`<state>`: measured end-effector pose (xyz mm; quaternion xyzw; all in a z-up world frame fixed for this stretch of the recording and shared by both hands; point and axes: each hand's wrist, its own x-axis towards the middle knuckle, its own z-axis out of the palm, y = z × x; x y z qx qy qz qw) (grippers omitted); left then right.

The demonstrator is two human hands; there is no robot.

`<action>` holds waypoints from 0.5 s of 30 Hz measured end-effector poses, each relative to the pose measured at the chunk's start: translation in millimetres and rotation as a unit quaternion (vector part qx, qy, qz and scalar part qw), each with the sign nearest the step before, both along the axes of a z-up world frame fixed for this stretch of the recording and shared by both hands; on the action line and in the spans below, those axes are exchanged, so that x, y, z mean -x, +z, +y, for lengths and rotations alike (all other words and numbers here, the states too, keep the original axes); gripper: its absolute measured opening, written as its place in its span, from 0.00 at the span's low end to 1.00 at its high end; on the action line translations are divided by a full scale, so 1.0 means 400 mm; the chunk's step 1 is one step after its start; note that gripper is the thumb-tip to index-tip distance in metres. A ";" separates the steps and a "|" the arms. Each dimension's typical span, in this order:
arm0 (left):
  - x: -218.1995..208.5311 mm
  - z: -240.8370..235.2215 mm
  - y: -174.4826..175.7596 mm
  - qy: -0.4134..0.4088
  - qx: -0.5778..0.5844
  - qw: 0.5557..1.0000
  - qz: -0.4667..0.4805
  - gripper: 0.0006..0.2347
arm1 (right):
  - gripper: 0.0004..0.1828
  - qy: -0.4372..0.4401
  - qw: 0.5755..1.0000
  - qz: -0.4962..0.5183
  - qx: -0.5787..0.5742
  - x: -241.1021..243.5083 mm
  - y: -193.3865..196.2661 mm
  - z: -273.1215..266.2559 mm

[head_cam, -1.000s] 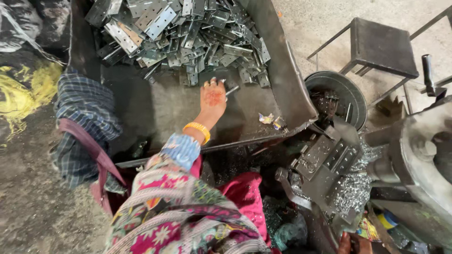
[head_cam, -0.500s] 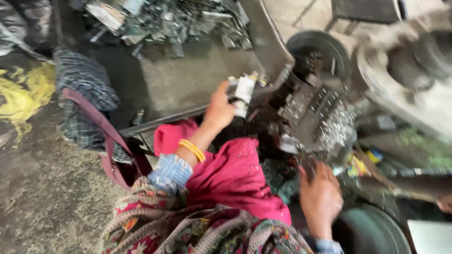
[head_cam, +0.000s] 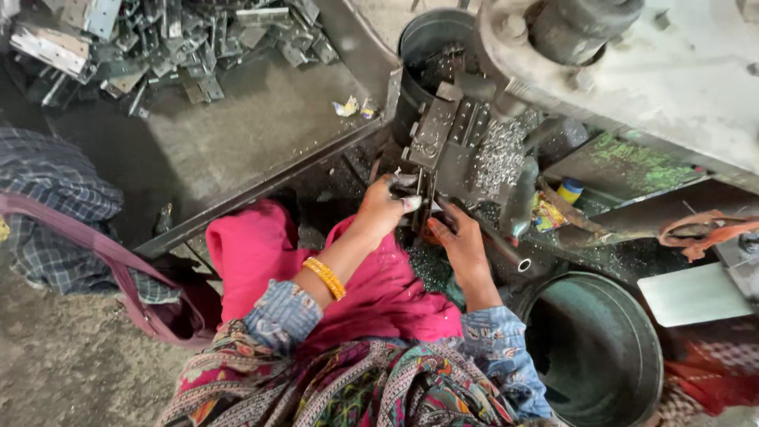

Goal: The person picks up metal hinge pieces from a bin and places them one at a time into a mechanical punch press, then uses their other hand to operate a lever that stamps the metal.

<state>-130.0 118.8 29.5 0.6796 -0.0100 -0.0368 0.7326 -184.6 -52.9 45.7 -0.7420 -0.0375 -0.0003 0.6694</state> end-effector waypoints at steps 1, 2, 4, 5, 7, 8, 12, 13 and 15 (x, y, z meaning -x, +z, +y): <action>-0.010 -0.011 0.013 -0.003 0.027 0.999 0.047 0.16 | 0.30 -0.001 1.000 -0.004 0.000 -0.004 0.022 -0.011; -0.031 -0.034 0.030 -0.004 0.027 0.999 0.043 0.16 | 0.29 -0.027 0.976 -0.020 0.216 -0.006 0.056 -0.029; -0.066 -0.107 0.075 0.007 0.019 1.000 0.022 0.16 | 0.28 -0.055 0.903 -0.033 0.424 -0.015 0.133 -0.054; -0.062 -0.137 0.094 0.004 0.021 1.000 0.023 0.16 | 0.27 -0.072 0.888 -0.045 0.453 -0.023 0.169 -0.065; -0.053 -0.188 0.137 0.056 -0.189 0.974 -0.115 0.18 | 0.26 -0.093 0.869 -0.055 0.482 -0.018 0.213 -0.075; -0.052 -0.195 0.154 0.052 -0.187 0.974 -0.117 0.18 | 0.30 -0.103 0.875 -0.081 0.465 -0.010 0.220 -0.076; -0.054 -0.161 0.146 0.003 -0.185 0.978 -0.091 0.22 | 0.27 -0.104 0.891 -0.079 0.434 -0.010 0.182 -0.111; -0.063 -0.142 0.137 -0.009 -0.194 0.977 -0.093 0.21 | 0.27 -0.102 0.893 -0.077 0.432 -0.024 0.171 -0.123; -0.077 -0.125 0.116 -0.012 -0.108 0.992 -0.062 0.21 | 0.30 -0.045 0.997 0.042 -0.044 -0.050 0.164 -0.148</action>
